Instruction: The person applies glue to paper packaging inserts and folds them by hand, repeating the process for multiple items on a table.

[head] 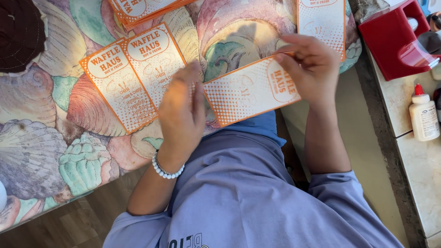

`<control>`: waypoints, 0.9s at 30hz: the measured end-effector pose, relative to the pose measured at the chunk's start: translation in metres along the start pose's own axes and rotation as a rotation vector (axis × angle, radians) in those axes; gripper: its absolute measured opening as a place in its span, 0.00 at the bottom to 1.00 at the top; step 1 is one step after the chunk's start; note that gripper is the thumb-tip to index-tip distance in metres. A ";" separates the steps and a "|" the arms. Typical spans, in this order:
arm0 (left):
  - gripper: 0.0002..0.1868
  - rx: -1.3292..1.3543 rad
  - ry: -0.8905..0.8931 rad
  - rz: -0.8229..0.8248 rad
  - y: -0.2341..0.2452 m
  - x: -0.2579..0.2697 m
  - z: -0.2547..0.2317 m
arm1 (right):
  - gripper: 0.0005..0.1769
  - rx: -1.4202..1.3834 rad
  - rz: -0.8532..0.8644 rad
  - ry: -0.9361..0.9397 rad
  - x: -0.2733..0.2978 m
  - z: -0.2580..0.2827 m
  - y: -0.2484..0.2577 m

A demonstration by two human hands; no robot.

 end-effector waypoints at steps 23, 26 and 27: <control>0.36 -0.511 -0.076 0.613 -0.027 0.045 0.024 | 0.32 0.926 0.425 0.458 0.001 -0.027 -0.018; 0.36 -0.505 -0.091 0.611 -0.027 0.045 0.024 | 0.28 0.964 0.392 0.432 -0.004 -0.043 -0.002; 0.37 -0.501 -0.094 0.607 -0.026 0.045 0.023 | 0.24 0.975 0.377 0.411 -0.006 -0.049 0.004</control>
Point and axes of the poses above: each hand's wrist, its own x-axis away from the middle knuckle, its own y-axis out of the back of the hand, z = x × y, the point moved 3 cm from there along -x, towards the middle knuckle, and after that the axes turned 14 degrees about x, right-handed, at the moved point
